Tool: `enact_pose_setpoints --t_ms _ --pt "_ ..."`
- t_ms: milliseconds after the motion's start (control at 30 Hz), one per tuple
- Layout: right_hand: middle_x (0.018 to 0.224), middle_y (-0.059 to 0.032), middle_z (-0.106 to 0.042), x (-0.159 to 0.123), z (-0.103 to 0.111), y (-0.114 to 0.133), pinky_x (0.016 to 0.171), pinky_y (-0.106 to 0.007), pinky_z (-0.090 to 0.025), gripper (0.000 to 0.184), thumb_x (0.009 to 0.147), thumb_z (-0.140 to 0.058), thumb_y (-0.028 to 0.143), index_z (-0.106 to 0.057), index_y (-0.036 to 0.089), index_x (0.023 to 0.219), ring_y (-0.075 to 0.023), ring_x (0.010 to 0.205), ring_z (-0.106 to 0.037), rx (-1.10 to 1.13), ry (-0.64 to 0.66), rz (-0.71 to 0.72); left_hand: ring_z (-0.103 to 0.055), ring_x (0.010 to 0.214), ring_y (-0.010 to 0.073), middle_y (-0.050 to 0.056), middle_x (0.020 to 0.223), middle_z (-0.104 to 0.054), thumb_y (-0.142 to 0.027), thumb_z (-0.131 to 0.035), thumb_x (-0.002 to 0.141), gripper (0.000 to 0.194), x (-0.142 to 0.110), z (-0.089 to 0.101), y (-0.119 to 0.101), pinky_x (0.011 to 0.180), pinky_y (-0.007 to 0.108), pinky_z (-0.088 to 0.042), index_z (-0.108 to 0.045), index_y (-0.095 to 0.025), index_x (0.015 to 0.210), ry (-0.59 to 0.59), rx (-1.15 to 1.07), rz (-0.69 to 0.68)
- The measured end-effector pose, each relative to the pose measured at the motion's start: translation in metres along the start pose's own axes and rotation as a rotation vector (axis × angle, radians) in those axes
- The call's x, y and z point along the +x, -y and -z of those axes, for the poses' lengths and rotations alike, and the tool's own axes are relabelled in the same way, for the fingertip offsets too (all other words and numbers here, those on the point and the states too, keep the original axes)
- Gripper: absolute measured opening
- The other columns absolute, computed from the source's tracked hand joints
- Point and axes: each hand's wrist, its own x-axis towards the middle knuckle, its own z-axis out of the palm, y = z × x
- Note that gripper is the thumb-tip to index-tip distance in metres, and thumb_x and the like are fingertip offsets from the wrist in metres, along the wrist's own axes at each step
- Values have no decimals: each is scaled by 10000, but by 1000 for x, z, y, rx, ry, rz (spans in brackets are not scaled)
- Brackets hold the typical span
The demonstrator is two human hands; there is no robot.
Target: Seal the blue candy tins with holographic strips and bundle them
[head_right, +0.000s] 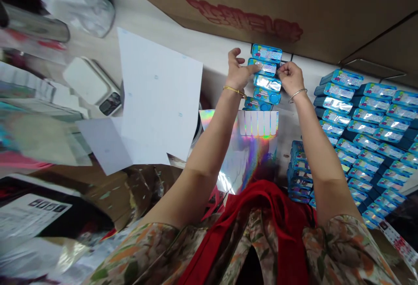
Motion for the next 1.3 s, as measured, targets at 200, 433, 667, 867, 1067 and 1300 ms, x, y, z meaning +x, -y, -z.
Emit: enact_pose_setpoints --t_ms 200,433,667,867,1067,1300 --pt "930 -56 -623 -49 18 59 896 -390 -467 202 1022 -543 384 -564 233 890 -185 861 -542 -268 -172 202 -642 1134 237 85 1213 -685 -588 -535 1002 458 -61 90 -65 1045 430 -470 -559 -252 1313 231 186 -138" --pt "1095 -112 -650 -149 -47 100 1007 -503 -371 393 1066 -356 477 -654 228 1005 -303 1124 -540 -587 201 357 -659 927 256 62 914 -741 -416 -506 991 267 -130 146 -48 1000 457 -386 -696 -232 951 471 561 -190" --pt "1030 -129 -635 -159 -67 91 980 -486 -354 380 1071 -311 342 -644 197 958 -312 1103 -529 -677 272 294 -630 1004 283 94 1080 -761 -328 -527 972 210 -148 139 -41 957 467 -404 -726 -270 1006 333 543 -305" --pt "1026 -145 -637 -161 -71 85 973 -489 -356 392 1066 -305 327 -656 185 963 -314 1099 -522 -686 253 308 -651 1106 299 128 1338 -723 -310 -439 1021 292 -170 131 -30 950 494 -450 -726 -274 1058 288 511 -329" --pt "1048 -151 -635 -158 -73 79 974 -499 -365 392 1063 -317 359 -657 190 968 -319 1107 -521 -700 235 325 -635 1247 301 136 1320 -717 -340 -530 989 163 -206 137 -33 1034 509 -453 -668 -253 984 247 428 -361" --pt "1128 -142 -640 -169 -62 84 1023 -512 -406 591 1044 -246 631 -670 227 1121 -301 1154 -563 -398 150 364 -665 811 174 14 839 -672 -435 -644 952 195 -236 149 -83 781 364 -540 -564 -267 891 -223 -35 -110"
